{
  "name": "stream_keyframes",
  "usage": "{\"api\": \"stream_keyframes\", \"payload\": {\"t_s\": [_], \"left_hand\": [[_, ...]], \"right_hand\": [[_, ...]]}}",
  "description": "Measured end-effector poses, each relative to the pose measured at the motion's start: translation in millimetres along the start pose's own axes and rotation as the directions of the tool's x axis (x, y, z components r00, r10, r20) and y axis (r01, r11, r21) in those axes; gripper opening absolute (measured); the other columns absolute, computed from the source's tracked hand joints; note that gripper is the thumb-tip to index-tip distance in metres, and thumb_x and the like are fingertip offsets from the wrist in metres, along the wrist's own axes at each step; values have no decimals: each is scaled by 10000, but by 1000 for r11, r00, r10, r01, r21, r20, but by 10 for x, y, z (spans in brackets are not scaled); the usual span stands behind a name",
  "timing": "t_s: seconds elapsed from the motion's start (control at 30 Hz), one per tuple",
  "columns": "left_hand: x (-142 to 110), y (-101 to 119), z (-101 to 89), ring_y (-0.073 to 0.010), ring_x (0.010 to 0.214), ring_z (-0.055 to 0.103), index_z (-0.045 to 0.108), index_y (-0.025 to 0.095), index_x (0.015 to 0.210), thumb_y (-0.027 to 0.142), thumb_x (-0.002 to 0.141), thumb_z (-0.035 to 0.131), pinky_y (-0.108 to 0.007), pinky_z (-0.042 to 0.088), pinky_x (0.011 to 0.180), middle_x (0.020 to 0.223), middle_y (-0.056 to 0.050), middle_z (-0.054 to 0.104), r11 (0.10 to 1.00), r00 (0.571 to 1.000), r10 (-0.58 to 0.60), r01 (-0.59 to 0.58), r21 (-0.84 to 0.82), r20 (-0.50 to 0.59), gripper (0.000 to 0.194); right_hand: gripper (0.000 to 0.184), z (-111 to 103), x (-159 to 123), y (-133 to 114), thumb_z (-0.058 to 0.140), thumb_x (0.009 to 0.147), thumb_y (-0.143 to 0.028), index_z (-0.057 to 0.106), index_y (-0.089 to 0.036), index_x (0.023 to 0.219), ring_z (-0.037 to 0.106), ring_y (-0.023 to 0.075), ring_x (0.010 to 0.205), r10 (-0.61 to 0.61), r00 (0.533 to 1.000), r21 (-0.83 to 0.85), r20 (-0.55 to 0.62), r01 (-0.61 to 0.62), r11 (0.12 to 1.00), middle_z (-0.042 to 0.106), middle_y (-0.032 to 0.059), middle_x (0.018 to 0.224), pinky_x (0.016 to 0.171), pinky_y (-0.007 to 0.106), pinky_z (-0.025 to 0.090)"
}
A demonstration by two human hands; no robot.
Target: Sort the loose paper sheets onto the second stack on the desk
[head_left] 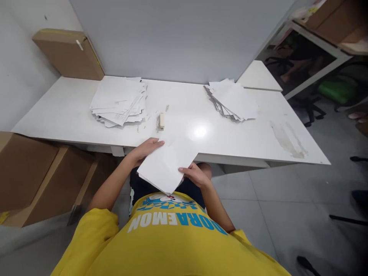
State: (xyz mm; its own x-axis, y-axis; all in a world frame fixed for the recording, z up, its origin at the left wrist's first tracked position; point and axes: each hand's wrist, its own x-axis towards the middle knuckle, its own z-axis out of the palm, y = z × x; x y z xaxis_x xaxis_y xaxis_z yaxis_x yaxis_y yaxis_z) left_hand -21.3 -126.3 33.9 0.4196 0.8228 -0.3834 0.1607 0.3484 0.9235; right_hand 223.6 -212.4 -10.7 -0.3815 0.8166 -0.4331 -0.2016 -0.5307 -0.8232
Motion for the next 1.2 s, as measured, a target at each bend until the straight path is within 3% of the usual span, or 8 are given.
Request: {"api": "stream_keyframes", "payload": {"t_s": [0.13,0.27,0.33,0.4,0.47,0.5,0.73,1.2], "left_hand": [[160,235,-132,-230,840,696,748,158,982,506,803,695,-300,538,698,991,-91,751,968,984,176,-177,175,20,395],[362,242,-262,-187,834,680,701,183,1146,385,895,587,-303,529,756,1044,-85,735,903,948,304,-255,347,-94,342],[487,177,-305,-182,870,677,679,182,1174,335,928,523,-304,525,791,1039,-85,728,851,890,410,-294,435,-200,329],[626,101,-320,-193,977,664,680,176,1154,297,938,495,-304,520,840,1094,-96,711,782,793,533,-331,528,-294,309],[767,30,-313,-209,1089,632,684,168,1141,288,944,484,-306,519,877,1175,-114,680,724,718,617,-359,588,-322,306],[835,-3,-306,-218,1139,613,680,165,1154,297,947,485,-313,519,899,1222,-123,660,706,704,638,-374,602,-311,314],[1070,-150,-312,-262,1369,471,652,195,1251,496,960,489,-416,369,1158,1496,-123,486,640,731,666,-455,619,-152,449],[1018,-98,-345,-236,1376,482,676,204,1223,510,985,441,-402,402,1152,1462,-87,541,686,735,650,-459,565,-192,453]], "right_hand": [[352,55,104,-10,862,601,-451,698,-157,703,563,136,478,-8,999,-40,-35,6,999,660,21,580,507,289,504],[326,60,179,5,848,635,-426,706,-171,780,579,133,538,-62,987,24,-148,66,998,680,15,655,534,278,535],[326,56,219,34,849,630,-419,703,-175,790,590,138,561,-77,966,54,-245,93,994,673,10,655,549,281,553],[334,56,261,64,854,612,-410,699,-178,794,610,148,581,-95,933,67,-348,126,990,679,12,665,554,289,571],[326,61,307,80,849,608,-400,690,-179,787,634,161,605,-114,905,66,-411,154,986,693,22,687,558,295,588],[317,66,333,80,843,610,-394,686,-180,783,642,166,611,-120,895,68,-431,165,984,696,25,690,556,297,596],[253,118,521,-38,797,666,-321,677,-170,829,709,198,712,-125,840,144,-528,234,962,715,44,742,608,303,631],[298,199,641,-74,773,674,-319,650,-168,899,734,206,782,-190,772,156,-606,350,924,730,34,837,652,297,653]]}}
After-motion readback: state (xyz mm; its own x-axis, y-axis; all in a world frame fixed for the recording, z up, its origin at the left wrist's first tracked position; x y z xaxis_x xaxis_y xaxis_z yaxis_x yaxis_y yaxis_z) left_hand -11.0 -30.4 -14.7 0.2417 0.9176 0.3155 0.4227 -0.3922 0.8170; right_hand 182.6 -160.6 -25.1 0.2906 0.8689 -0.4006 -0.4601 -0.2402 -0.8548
